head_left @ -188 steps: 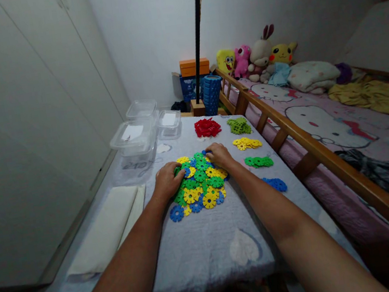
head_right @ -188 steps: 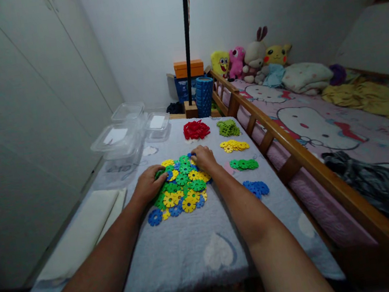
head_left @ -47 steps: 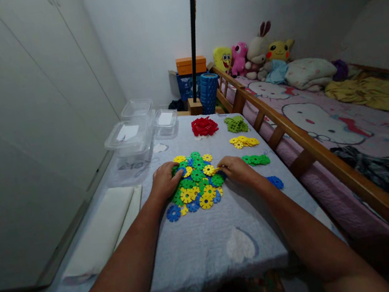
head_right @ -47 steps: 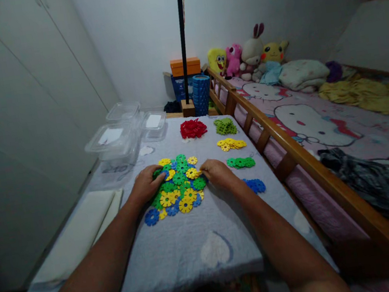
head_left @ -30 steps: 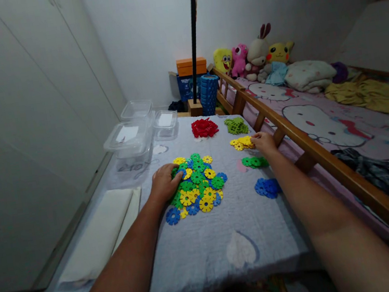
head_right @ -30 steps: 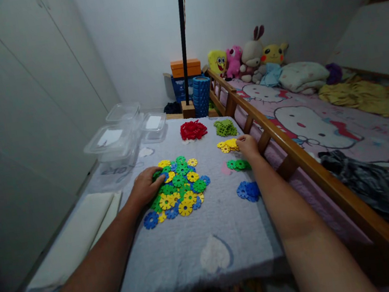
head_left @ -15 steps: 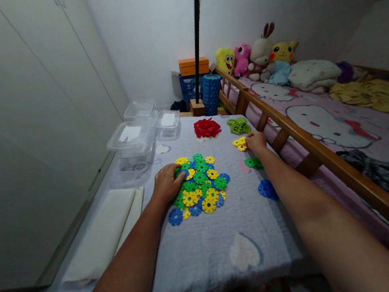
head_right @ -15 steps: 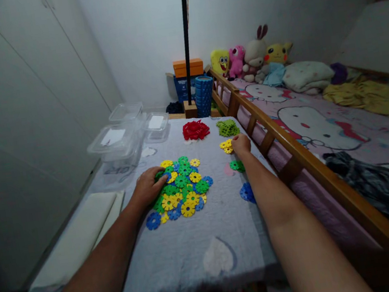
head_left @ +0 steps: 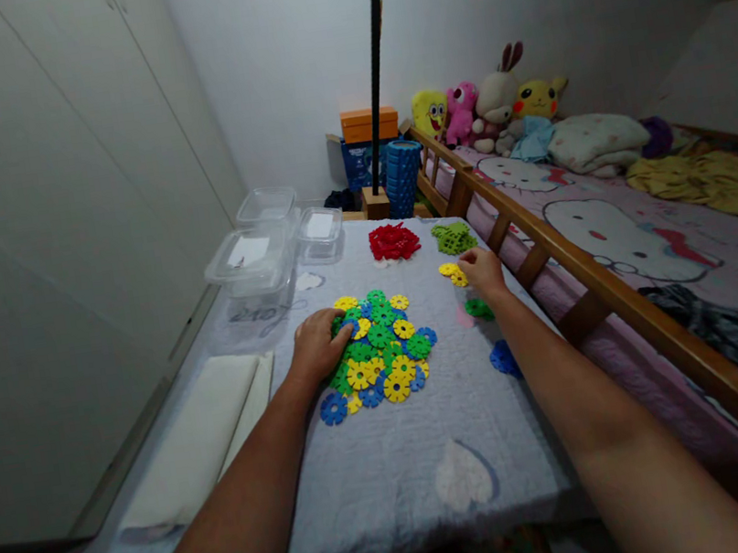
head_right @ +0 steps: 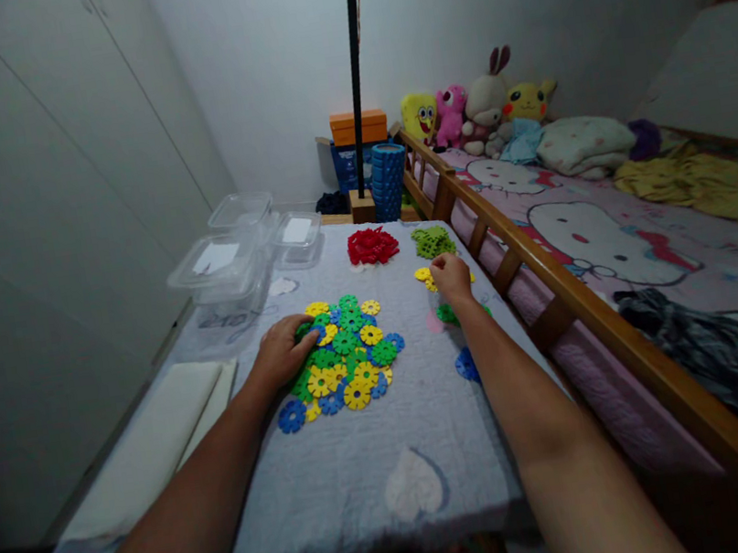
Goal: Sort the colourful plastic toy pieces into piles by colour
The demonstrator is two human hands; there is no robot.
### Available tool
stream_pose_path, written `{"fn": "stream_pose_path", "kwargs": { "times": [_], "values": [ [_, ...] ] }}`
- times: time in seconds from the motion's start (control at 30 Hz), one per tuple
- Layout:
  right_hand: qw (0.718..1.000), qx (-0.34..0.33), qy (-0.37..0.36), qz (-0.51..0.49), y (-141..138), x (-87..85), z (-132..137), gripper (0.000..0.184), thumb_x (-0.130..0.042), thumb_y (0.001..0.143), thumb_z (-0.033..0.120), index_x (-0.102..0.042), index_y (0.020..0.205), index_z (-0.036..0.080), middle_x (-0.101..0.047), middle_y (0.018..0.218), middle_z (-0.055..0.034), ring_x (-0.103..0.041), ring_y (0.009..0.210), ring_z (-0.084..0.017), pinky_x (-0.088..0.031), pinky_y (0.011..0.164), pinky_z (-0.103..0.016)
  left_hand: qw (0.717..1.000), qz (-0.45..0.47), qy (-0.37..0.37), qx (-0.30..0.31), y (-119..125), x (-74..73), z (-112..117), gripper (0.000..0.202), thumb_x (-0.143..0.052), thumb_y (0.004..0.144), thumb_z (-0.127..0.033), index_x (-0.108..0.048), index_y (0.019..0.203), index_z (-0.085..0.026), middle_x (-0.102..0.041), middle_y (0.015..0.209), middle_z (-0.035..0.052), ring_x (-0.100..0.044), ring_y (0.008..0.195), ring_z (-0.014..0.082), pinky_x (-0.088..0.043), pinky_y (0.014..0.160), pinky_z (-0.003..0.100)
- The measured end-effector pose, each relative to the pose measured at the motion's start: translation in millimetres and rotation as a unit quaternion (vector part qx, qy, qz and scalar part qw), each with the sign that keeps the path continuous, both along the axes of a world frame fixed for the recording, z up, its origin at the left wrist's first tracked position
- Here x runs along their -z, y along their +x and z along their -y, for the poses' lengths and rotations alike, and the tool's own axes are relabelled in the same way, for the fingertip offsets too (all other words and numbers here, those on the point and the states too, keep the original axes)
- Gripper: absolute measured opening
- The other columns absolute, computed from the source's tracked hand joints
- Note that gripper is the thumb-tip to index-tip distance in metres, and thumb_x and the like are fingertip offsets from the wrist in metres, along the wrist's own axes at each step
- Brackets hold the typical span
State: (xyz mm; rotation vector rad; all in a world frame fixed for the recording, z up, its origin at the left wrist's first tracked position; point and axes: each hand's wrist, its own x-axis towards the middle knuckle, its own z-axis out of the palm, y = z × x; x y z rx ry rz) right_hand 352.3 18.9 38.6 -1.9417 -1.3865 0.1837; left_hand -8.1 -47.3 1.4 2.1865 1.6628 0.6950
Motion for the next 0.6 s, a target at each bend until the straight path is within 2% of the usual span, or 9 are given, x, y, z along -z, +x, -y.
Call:
{"fn": "stream_pose_path", "kwargs": {
  "times": [0.1, 0.17, 0.23, 0.37, 0.5, 0.6],
  "values": [
    [0.990, -0.134, -0.010, -0.032, -23, -0.7, 21, 0.014, -0.060, 0.076, 0.020, -0.073, 0.082, 0.017, -0.074, 0.082, -0.0042, -0.064, 0.077, -0.018, -0.048, 0.073, -0.027, 1.000, 0.001, 0.001, -0.003, 0, 0.6, 0, 0.039, -0.051, 0.092, -0.044, -0.068, 0.120, -0.022, -0.069, 0.131, 0.0109, -0.060, 0.124, 0.0292, -0.043, 0.109, 0.046],
    [0.967, -0.245, -0.054, -0.046, -42, 1.3, 38, 0.013, -0.063, 0.077, 0.021, -0.074, 0.084, 0.018, -0.073, 0.081, -0.0024, -0.063, 0.074, -0.016, -0.047, 0.071, -0.026, 1.000, 0.001, 0.002, -0.004, 0, 0.8, -1, 0.038, -0.052, 0.092, -0.044, -0.068, 0.120, -0.023, -0.070, 0.129, 0.0102, -0.060, 0.123, 0.0287, -0.043, 0.109, 0.045],
    [0.946, -0.310, -0.085, -0.035, -59, 4.5, 55, 0.013, -0.066, 0.078, 0.021, -0.075, 0.087, 0.018, -0.073, 0.084, -0.0024, -0.062, 0.074, -0.015, -0.047, 0.071, -0.026, 1.000, 0.000, 0.003, -0.006, 0, 1.0, -1, 0.038, -0.052, 0.092, -0.043, -0.068, 0.119, -0.023, -0.070, 0.129, 0.0099, -0.061, 0.123, 0.0283, -0.043, 0.108, 0.044],
    [0.937, -0.340, -0.075, 0.015, -84, 12.6, 78, 0.019, -0.071, 0.080, 0.023, -0.076, 0.098, 0.019, -0.071, 0.098, -0.0055, -0.062, 0.085, -0.018, -0.046, 0.079, -0.029, 1.000, -0.002, 0.001, -0.004, 0, 1.1, -1, 0.039, -0.052, 0.092, -0.044, -0.068, 0.120, -0.022, -0.070, 0.129, 0.0110, -0.060, 0.123, 0.0291, -0.043, 0.108, 0.045],
    [0.934, -0.343, -0.076, 0.067, -95, 20.5, 82, 0.015, -0.074, 0.078, 0.019, -0.073, 0.093, 0.018, -0.066, 0.095, -0.0054, -0.059, 0.090, -0.020, -0.044, 0.083, -0.031, 1.000, -0.001, -0.001, -0.003, 0, 0.9, -1, 0.041, -0.051, 0.092, -0.044, -0.068, 0.121, -0.020, -0.069, 0.131, 0.0117, -0.060, 0.124, 0.0295, -0.042, 0.109, 0.046],
    [0.937, -0.335, -0.077, 0.058, -98, 24.1, 81, 0.015, -0.074, 0.076, 0.017, -0.069, 0.090, 0.018, -0.064, 0.093, -0.0039, -0.057, 0.090, -0.019, -0.043, 0.081, -0.030, 1.000, 0.004, 0.001, -0.002, 0, 0.9, -1, 0.040, -0.051, 0.092, -0.044, -0.068, 0.120, -0.020, -0.069, 0.130, 0.0114, -0.060, 0.124, 0.0291, -0.042, 0.109, 0.045]
  ]
}}
